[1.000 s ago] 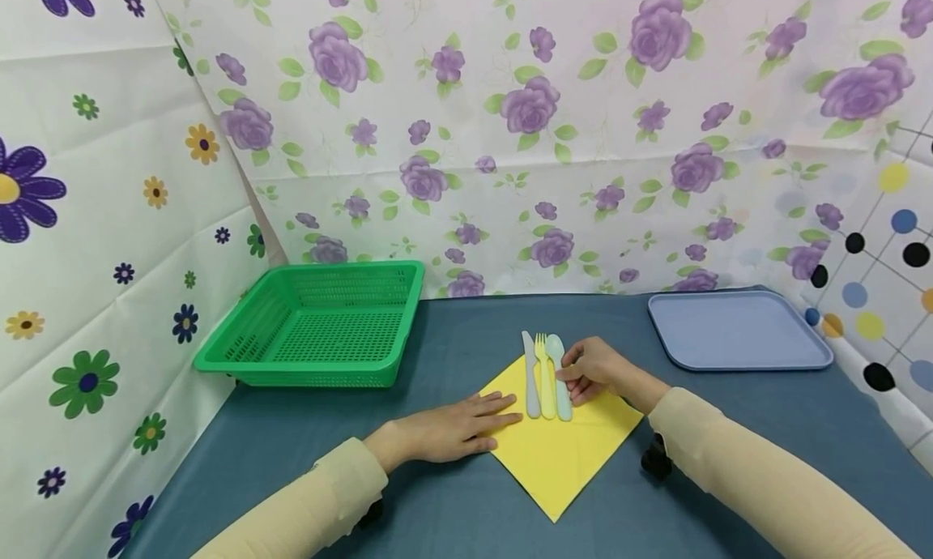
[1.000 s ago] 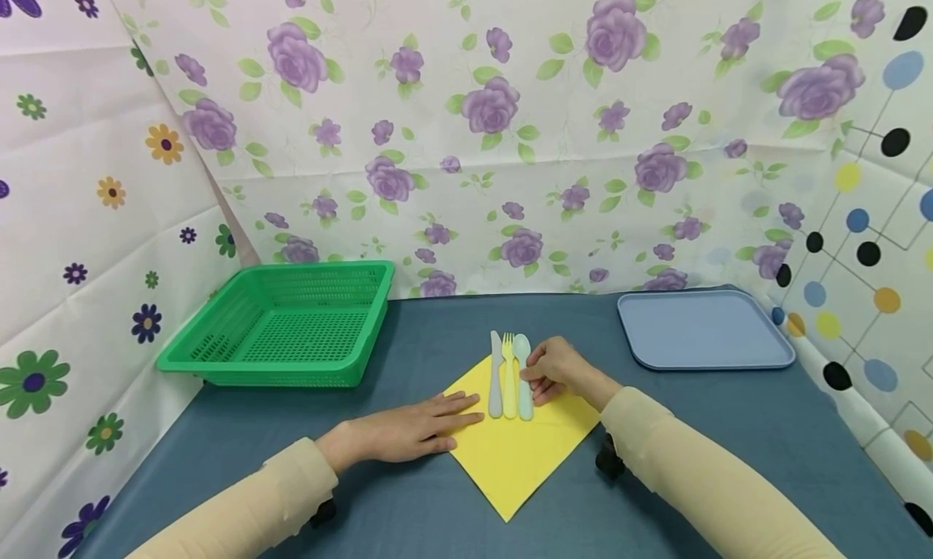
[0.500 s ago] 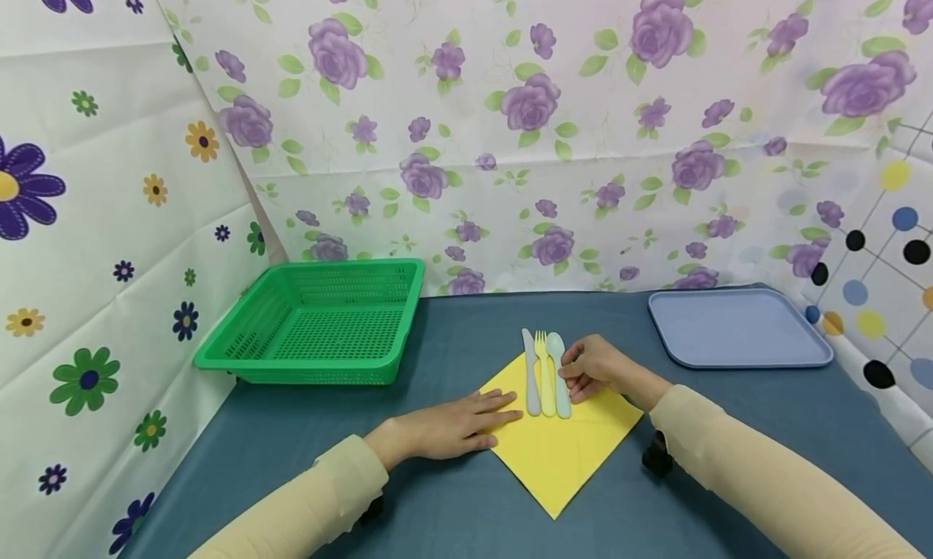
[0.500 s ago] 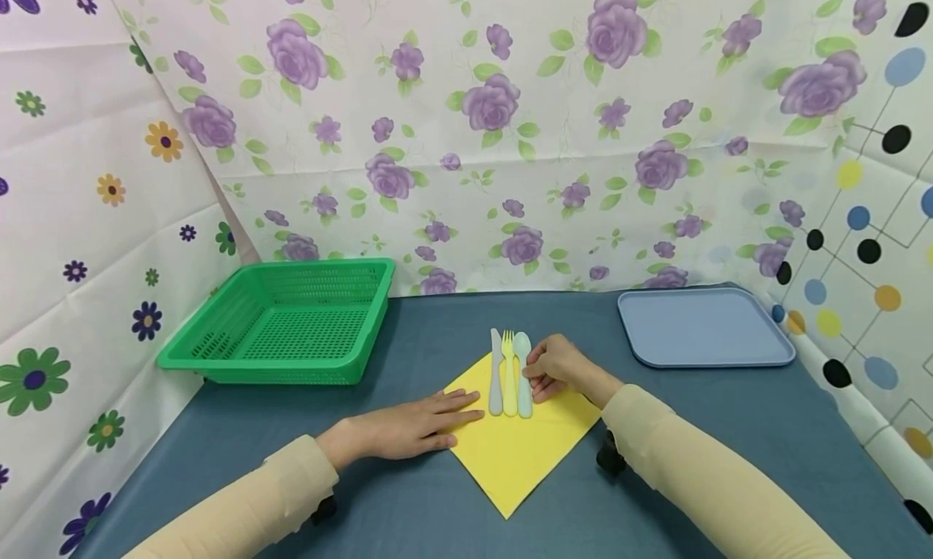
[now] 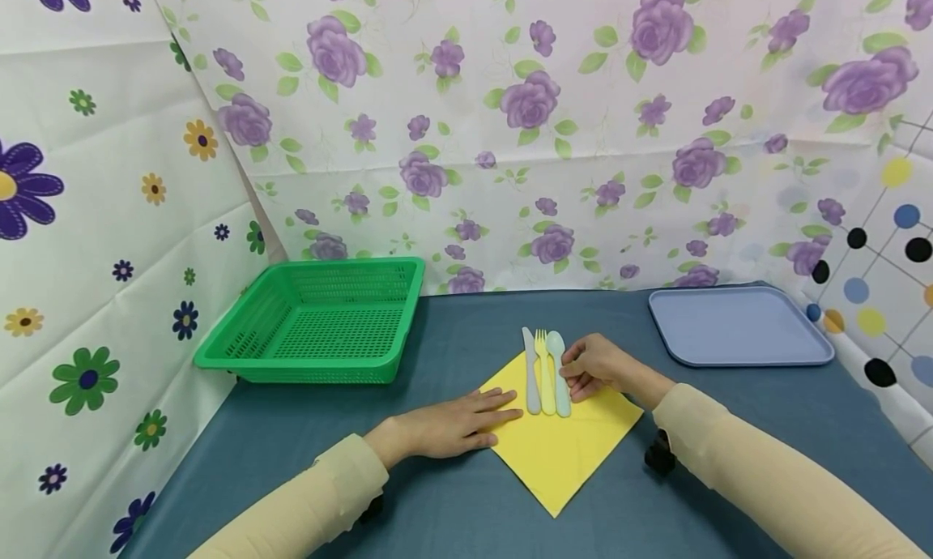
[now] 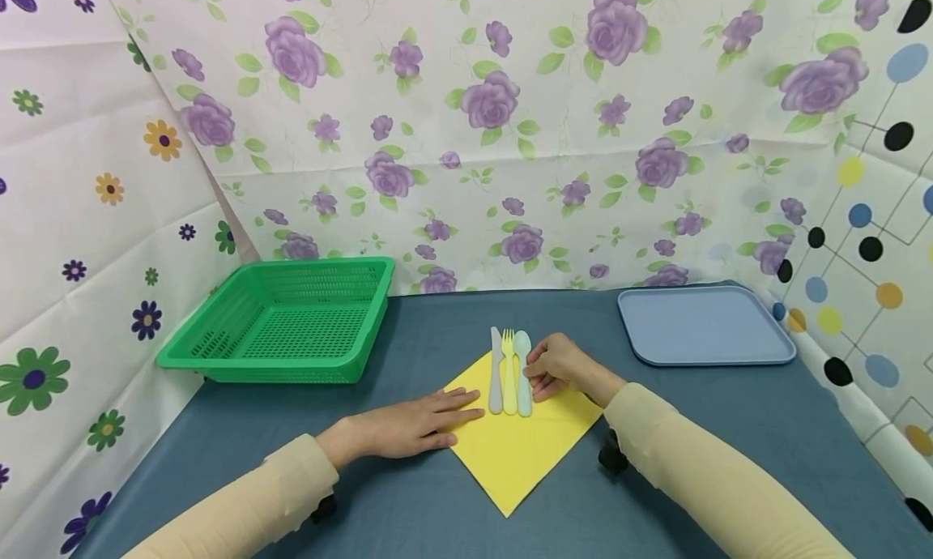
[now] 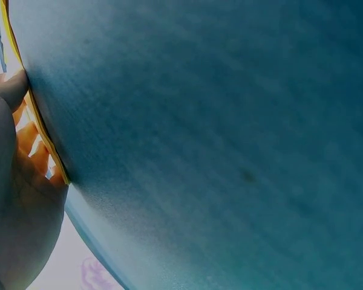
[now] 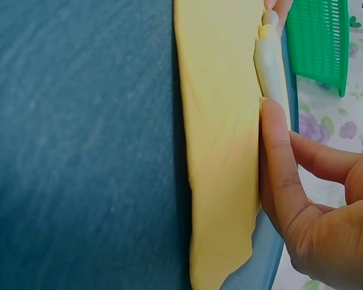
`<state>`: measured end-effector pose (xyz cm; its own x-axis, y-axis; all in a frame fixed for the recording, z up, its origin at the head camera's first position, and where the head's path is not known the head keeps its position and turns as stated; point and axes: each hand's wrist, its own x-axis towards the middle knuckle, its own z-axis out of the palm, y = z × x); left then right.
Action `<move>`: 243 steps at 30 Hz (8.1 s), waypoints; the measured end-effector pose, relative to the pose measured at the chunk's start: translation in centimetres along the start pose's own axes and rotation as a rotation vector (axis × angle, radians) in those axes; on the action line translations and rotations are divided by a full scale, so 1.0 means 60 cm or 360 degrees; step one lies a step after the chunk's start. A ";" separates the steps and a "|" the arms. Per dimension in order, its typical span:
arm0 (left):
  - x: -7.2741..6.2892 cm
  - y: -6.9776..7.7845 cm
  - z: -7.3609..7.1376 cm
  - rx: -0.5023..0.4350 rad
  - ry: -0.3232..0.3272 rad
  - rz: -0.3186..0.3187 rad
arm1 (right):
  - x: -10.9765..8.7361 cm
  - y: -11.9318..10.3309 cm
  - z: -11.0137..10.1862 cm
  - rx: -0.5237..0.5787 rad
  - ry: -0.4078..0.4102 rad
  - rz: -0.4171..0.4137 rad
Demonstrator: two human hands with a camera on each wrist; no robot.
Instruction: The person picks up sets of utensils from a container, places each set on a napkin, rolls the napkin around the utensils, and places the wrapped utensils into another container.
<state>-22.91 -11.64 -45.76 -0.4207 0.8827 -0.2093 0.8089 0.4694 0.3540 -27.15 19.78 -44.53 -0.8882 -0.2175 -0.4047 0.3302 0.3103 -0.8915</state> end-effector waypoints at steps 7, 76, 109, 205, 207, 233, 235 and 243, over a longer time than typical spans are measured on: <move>-0.001 0.000 -0.002 -0.0011 -0.0009 -0.0004 | -0.012 -0.003 -0.016 -0.0019 -0.0020 -0.0071; -0.005 0.001 0.002 -0.0066 0.0084 -0.0018 | -0.106 0.062 -0.069 -0.1021 -0.0481 -0.0916; -0.023 0.053 0.005 -0.0074 0.0035 0.0105 | -0.190 0.106 -0.003 -0.1360 -0.0464 -0.1052; 0.018 0.051 -0.012 0.0105 0.0611 -0.0058 | -0.156 0.069 -0.008 -0.1086 0.0020 -0.1155; 0.021 0.051 -0.015 0.0134 0.0667 -0.0086 | -0.154 0.066 -0.011 -0.1081 0.0063 -0.1178; 0.063 0.037 -0.035 0.0215 0.0857 -0.0322 | -0.106 0.025 -0.025 -0.1149 0.0249 -0.1075; 0.064 0.038 -0.035 0.0217 0.0859 -0.0343 | -0.101 0.024 -0.026 -0.1148 0.0233 -0.1077; 0.074 0.037 -0.036 0.0224 0.0852 -0.0422 | -0.082 0.020 -0.028 -0.1186 0.0212 -0.1008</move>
<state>-23.87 -6.62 -43.93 -0.7334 0.6410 0.2263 0.6795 0.6996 0.2209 -22.93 22.75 -43.27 -0.8753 -0.4527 0.1701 -0.4638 0.6861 -0.5606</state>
